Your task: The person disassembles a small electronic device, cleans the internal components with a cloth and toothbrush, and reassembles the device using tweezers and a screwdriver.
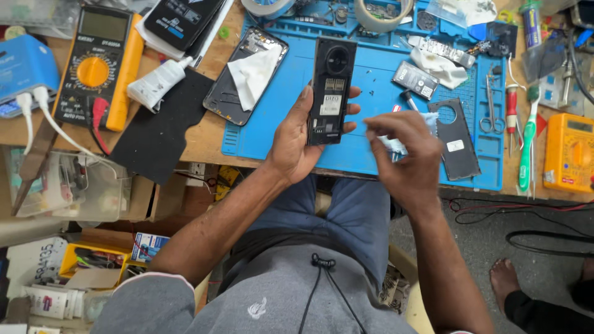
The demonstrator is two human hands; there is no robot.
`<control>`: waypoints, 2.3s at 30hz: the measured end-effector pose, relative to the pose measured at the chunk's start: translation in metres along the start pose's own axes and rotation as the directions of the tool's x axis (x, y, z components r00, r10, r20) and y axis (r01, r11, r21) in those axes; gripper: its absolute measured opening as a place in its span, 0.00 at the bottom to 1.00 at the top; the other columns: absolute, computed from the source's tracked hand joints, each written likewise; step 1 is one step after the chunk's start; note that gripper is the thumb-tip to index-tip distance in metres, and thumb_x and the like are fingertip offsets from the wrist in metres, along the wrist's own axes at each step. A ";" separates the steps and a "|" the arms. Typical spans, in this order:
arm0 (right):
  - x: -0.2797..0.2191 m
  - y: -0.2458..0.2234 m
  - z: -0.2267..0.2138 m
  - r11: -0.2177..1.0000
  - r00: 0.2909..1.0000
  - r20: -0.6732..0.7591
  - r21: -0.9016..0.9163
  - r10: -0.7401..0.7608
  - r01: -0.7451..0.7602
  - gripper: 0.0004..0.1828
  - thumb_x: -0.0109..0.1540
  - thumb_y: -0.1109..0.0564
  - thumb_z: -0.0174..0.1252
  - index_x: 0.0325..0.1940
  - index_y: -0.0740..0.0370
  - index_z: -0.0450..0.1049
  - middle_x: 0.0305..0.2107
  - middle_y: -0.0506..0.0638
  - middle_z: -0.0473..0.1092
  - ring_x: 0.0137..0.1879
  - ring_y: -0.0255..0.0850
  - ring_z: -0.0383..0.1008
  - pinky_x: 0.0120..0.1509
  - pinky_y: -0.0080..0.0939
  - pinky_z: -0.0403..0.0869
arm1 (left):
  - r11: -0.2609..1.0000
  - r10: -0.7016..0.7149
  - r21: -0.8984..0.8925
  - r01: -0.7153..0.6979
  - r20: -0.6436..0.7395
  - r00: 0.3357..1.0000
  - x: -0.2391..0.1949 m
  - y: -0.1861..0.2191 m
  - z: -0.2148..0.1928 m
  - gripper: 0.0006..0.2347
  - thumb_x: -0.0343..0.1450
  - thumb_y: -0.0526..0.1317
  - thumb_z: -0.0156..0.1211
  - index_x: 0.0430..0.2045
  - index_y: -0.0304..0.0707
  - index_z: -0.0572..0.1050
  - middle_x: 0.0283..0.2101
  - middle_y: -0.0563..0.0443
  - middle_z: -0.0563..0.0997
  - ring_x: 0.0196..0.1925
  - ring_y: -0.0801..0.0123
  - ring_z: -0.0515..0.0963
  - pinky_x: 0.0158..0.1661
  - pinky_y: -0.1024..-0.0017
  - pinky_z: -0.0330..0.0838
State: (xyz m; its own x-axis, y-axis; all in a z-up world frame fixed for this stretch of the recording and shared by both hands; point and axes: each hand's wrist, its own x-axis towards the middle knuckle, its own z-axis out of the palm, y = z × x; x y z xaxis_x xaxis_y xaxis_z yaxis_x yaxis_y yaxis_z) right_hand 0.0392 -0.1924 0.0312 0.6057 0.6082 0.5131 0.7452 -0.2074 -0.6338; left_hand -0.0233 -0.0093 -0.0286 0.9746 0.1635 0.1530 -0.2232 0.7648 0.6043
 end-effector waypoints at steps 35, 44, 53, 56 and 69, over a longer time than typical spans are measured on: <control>0.011 0.046 -0.079 0.870 0.934 0.235 -0.476 0.267 -0.129 0.10 0.61 0.58 0.68 0.46 0.62 0.81 0.37 0.57 0.77 0.41 0.51 0.79 0.46 0.49 0.76 | 0.979 0.097 0.196 -0.049 -0.244 0.965 0.018 0.007 0.002 0.17 0.80 0.34 0.54 0.64 0.36 0.61 0.56 0.38 0.79 0.50 0.64 0.83 0.48 0.66 0.84; -0.014 0.044 -0.063 0.810 0.954 0.075 -0.550 0.290 -0.203 0.08 0.67 0.60 0.64 0.50 0.59 0.80 0.39 0.56 0.76 0.42 0.51 0.79 0.45 0.50 0.74 | 0.974 0.099 0.220 -0.045 -0.243 0.965 0.015 0.009 0.000 0.18 0.81 0.35 0.54 0.67 0.35 0.60 0.57 0.37 0.78 0.51 0.62 0.83 0.49 0.65 0.84; -0.029 0.091 -0.136 0.733 0.917 -0.207 -0.553 0.340 -0.397 0.10 0.64 0.63 0.60 0.48 0.64 0.81 0.40 0.58 0.77 0.46 0.51 0.80 0.52 0.48 0.76 | 0.973 0.078 0.232 -0.009 -0.294 0.953 0.015 0.011 0.013 0.19 0.80 0.33 0.52 0.67 0.38 0.60 0.56 0.39 0.78 0.50 0.63 0.82 0.47 0.66 0.83; -0.030 0.134 -0.163 0.679 0.888 -0.204 -0.582 0.411 -0.448 0.11 0.61 0.60 0.62 0.46 0.64 0.82 0.38 0.59 0.78 0.43 0.51 0.81 0.50 0.47 0.76 | 0.969 0.090 0.245 -0.020 -0.277 0.957 0.010 0.005 -0.002 0.19 0.80 0.33 0.53 0.68 0.37 0.60 0.56 0.38 0.78 0.49 0.62 0.82 0.47 0.66 0.83; -0.010 0.175 -0.174 0.655 0.881 -0.098 -0.631 0.463 -0.415 0.13 0.63 0.58 0.59 0.49 0.60 0.82 0.40 0.63 0.77 0.46 0.55 0.80 0.53 0.52 0.77 | 0.975 -0.008 0.210 0.067 -0.272 0.962 0.032 -0.008 0.021 0.16 0.77 0.33 0.54 0.60 0.35 0.63 0.55 0.38 0.79 0.47 0.61 0.85 0.42 0.67 0.84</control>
State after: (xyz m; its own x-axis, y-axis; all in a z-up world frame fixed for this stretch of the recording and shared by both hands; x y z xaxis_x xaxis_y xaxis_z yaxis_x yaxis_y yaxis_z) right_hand 0.2121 -0.3679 0.0156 0.9059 0.3648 0.2150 0.4134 -0.8719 -0.2625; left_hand 0.0097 -0.0233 -0.0121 0.9444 0.3211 -0.0701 -0.1561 0.6259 0.7641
